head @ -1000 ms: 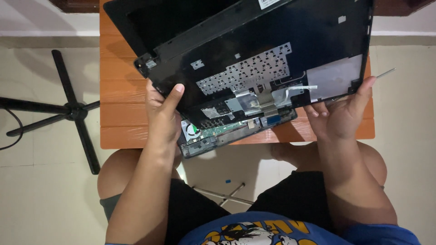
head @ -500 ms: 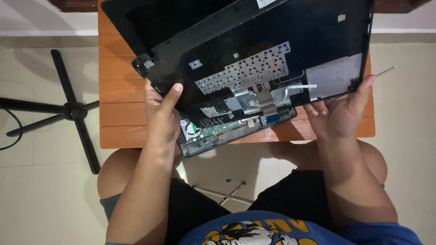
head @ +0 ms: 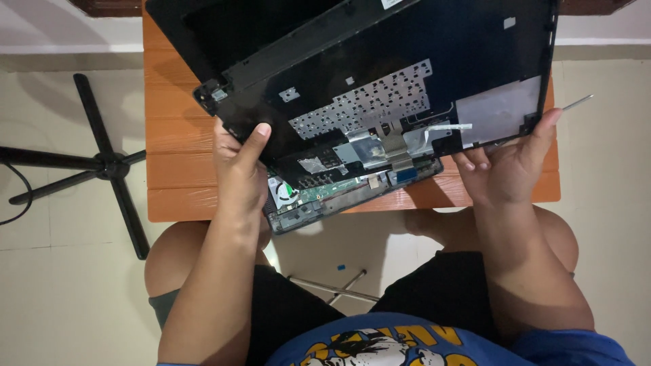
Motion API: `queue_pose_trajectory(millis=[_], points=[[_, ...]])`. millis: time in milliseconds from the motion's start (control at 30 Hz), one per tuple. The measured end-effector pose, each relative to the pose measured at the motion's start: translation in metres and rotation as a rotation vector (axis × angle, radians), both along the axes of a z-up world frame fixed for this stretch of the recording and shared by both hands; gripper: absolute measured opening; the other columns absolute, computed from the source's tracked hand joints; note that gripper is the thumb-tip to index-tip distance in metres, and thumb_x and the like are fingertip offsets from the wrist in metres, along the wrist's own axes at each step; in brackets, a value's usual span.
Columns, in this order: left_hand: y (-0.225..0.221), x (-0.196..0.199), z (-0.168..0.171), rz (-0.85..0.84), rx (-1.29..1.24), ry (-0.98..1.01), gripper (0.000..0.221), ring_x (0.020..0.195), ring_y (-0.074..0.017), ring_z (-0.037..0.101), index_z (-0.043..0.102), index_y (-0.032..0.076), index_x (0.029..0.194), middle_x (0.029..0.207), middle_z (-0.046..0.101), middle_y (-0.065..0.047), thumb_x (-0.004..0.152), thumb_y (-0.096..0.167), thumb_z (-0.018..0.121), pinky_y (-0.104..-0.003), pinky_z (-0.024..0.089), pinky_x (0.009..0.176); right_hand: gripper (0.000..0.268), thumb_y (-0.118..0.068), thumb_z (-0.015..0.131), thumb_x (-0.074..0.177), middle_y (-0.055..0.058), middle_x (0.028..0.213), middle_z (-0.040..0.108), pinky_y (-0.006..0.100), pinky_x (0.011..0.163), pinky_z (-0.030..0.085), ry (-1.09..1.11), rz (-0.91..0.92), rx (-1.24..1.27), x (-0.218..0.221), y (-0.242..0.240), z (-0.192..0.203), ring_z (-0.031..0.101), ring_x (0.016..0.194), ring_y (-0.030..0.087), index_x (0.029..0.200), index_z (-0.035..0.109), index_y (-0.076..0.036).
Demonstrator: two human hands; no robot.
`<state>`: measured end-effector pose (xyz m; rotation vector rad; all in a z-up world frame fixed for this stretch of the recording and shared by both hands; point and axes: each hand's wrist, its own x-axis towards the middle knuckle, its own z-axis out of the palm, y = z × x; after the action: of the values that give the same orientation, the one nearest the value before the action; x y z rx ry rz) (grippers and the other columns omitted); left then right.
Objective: Removing the top casing of a laptop and disconnecting internal ribbon cables using a small tool.
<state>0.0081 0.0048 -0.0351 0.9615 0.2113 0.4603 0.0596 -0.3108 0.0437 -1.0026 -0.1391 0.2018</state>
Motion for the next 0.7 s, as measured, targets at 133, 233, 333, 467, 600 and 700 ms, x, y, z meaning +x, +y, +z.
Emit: queue_pose_trajectory(millis=[133,233,333,467,600,700], points=[[0.0002,-0.0004,0.0019,-0.003,-0.015,0.018,0.058,0.119,-0.0254,0.063,0.052,0.009,0.134,0.128,0.066,-0.012,0.085,0.013,0.082,-0.038,0.055,0.104,0.078,-0.067,0.045,0.093,-0.001,0.081,0.055,0.016,0.043,0.032,-0.018,0.01,0.006,0.0001,-0.0004,-0.0005,0.028,0.048,0.004,0.141,0.053,-0.006],[0.0,-0.0005,0.0036,-0.015,-0.006,0.013,0.059,0.123,-0.0258,0.063,0.053,0.009,0.135,0.13,0.066,-0.012,0.085,0.014,0.082,-0.036,0.054,0.107,0.08,-0.066,0.047,0.093,0.001,0.088,0.06,0.015,0.045,0.037,-0.027,0.01,-0.001,-0.0005,0.0004,0.0004,0.032,0.049,0.003,0.144,0.052,-0.005],[0.0003,-0.0004,0.0007,-0.004,-0.013,0.008,0.057,0.12,-0.0249,0.063,0.053,0.009,0.133,0.128,0.066,-0.012,0.085,0.014,0.082,-0.037,0.055,0.105,0.08,-0.067,0.046,0.092,0.0,0.08,0.055,0.016,0.043,0.035,-0.021,-0.007,-0.023,-0.0002,0.0013,0.0011,0.03,0.048,0.004,0.14,0.053,-0.004],[0.0009,-0.001,0.0008,0.002,0.013,0.05,0.056,0.119,-0.0244,0.063,0.052,0.01,0.132,0.126,0.066,-0.011,0.085,0.015,0.082,-0.036,0.054,0.104,0.075,-0.066,0.045,0.095,-0.001,0.083,0.057,0.015,0.043,0.032,-0.042,0.017,-0.002,0.0,0.0005,-0.0001,0.029,0.048,0.003,0.139,0.055,-0.006],[0.0012,0.0001,-0.0005,-0.009,-0.013,0.011,0.056,0.121,-0.0268,0.063,0.053,0.009,0.132,0.129,0.066,-0.013,0.085,0.014,0.082,-0.038,0.056,0.104,0.081,-0.068,0.046,0.091,-0.001,0.081,0.055,0.016,0.043,0.031,0.004,-0.022,-0.009,-0.0001,0.0019,0.0015,0.027,0.047,0.004,0.144,0.052,-0.006],[0.0015,-0.0003,-0.0024,-0.009,0.016,0.005,0.053,0.121,-0.0252,0.062,0.052,0.01,0.133,0.129,0.066,-0.012,0.088,0.012,0.08,-0.037,0.054,0.106,0.076,-0.067,0.045,0.094,-0.002,0.074,0.049,0.016,0.043,0.03,-0.045,0.022,-0.01,0.001,0.0014,0.0013,0.026,0.047,0.003,0.137,0.056,-0.005]])
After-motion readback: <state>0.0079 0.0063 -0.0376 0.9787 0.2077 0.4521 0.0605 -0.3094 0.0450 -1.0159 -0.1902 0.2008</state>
